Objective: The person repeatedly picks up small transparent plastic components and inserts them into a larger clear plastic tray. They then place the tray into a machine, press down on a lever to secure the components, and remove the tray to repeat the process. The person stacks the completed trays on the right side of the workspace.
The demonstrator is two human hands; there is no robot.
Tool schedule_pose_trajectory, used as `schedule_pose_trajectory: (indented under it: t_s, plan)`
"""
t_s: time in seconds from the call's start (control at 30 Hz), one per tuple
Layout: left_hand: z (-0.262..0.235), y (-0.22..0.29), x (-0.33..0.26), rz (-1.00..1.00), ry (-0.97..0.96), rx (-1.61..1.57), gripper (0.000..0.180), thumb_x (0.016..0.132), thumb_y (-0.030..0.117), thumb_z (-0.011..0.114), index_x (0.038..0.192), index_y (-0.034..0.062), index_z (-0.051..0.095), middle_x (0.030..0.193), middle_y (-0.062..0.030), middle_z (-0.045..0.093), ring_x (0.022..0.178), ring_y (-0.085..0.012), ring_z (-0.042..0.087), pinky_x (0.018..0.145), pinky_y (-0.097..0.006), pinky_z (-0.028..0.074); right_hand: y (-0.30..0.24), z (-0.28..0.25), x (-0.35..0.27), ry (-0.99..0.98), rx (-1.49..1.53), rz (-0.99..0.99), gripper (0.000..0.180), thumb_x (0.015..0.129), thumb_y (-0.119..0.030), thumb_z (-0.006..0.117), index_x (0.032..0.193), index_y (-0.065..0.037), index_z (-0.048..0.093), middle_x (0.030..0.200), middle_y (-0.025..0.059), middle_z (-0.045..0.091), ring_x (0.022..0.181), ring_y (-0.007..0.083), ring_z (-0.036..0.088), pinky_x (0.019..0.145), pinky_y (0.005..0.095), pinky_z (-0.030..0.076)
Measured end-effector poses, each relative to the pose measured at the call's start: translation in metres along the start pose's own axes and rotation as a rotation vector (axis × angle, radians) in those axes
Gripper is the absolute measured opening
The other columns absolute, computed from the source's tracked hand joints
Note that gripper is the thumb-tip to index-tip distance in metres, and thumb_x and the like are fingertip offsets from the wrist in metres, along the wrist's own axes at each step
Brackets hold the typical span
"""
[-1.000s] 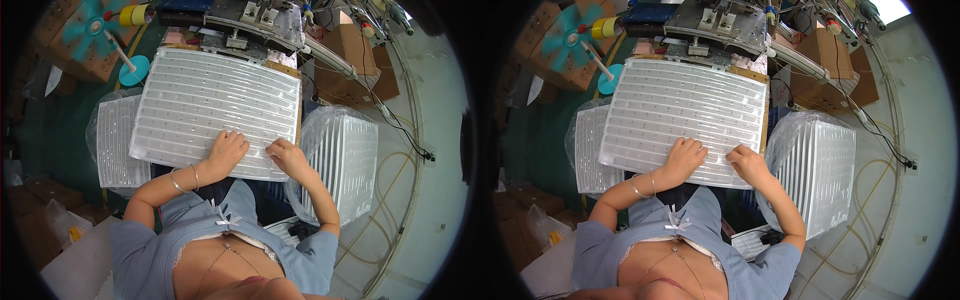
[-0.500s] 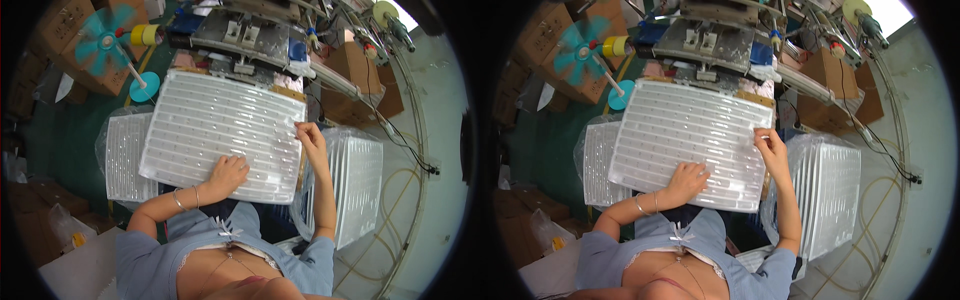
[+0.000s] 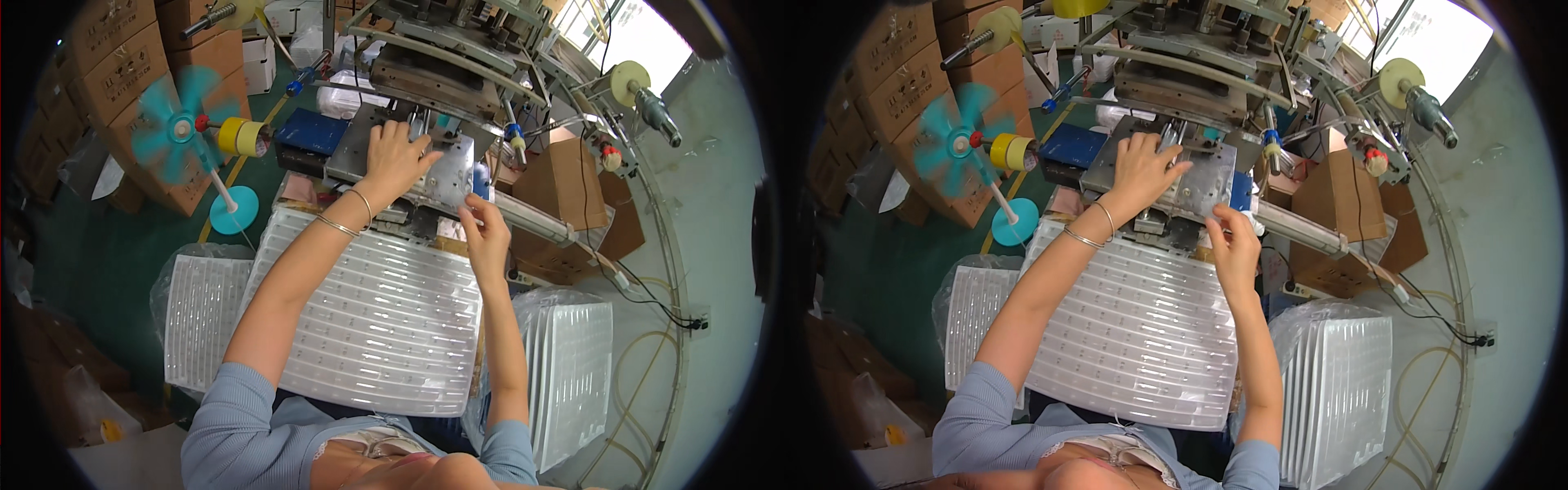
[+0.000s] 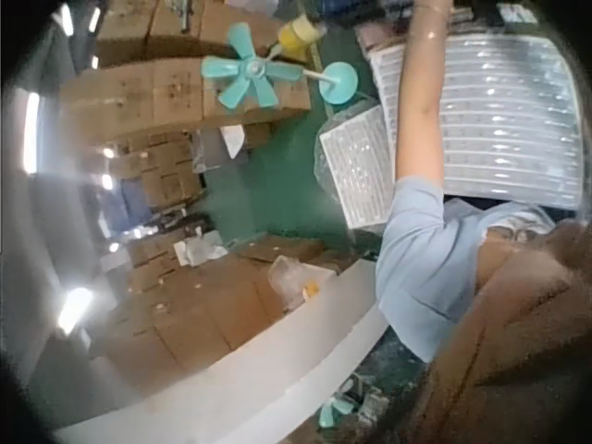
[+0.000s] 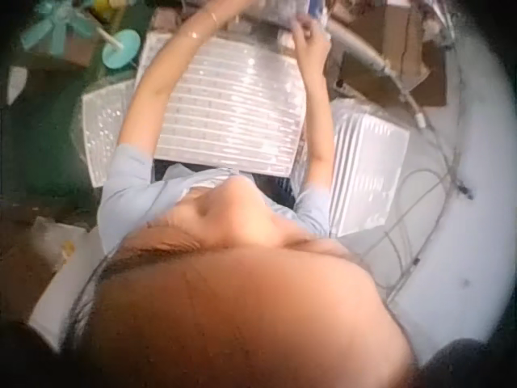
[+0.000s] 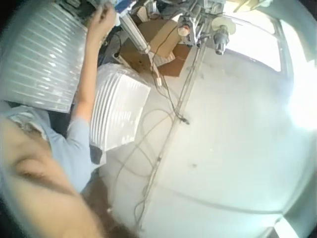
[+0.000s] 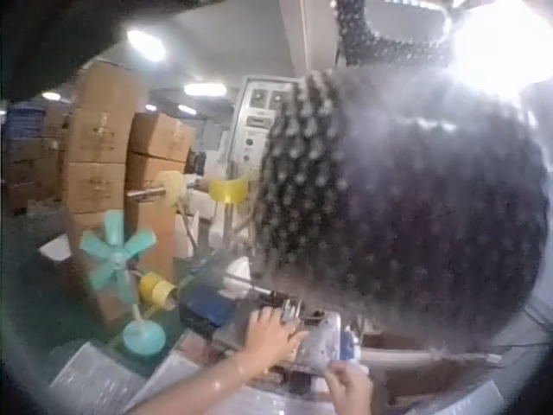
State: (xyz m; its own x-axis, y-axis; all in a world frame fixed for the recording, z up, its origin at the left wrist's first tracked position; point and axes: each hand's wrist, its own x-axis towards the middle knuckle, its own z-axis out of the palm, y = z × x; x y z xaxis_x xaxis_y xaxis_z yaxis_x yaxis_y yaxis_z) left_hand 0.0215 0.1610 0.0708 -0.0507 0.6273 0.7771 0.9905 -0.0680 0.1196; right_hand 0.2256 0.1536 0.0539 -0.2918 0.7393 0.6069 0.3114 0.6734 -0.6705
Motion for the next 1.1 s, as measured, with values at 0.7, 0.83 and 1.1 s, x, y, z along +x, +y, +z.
schedule_pose_trajectory:
  t_s: [0.7,0.83,1.1]
  plan:
    - [-0.108,-0.007,-0.148,-0.769,0.023,-1.168,0.022,0.087,0.016,0.061,0.105,0.0035,0.06,0.092,-0.0031,0.062,0.079,-0.0081,0.055,0.067,-0.021,0.043,0.016,0.01,0.033,-0.026,-0.292,-0.15,0.049,0.089,-0.033,0.056,0.126,-0.003,0.049,0.12,0.0177,0.057,0.108,0.0352,0.052,0.092,0.0407,0.038]
    - [-0.132,0.011,-0.169,-0.856,-0.144,-1.331,0.026,0.093,0.021,0.051,0.111,0.0033,0.054,0.104,-0.011,0.062,0.086,-0.0125,0.06,0.071,-0.023,0.046,-0.001,-0.058,-0.058,-0.162,-0.267,0.129,0.03,0.088,-0.022,0.059,0.111,-0.003,0.06,0.104,0.0147,0.062,0.095,0.03,0.059,0.082,0.0363,0.045]
    - [-0.137,0.046,-0.18,-1.426,-0.082,-2.206,0.028,0.092,0.016,0.047,0.115,0.0003,0.048,0.114,-0.019,0.055,0.101,-0.0243,0.059,0.082,-0.034,0.054,-0.051,-0.115,-0.198,-0.911,-0.544,0.031,0.03,0.075,-0.003,0.063,0.104,-0.013,0.065,0.088,0.0093,0.059,0.081,0.0269,0.061,0.069,0.0351,0.051]
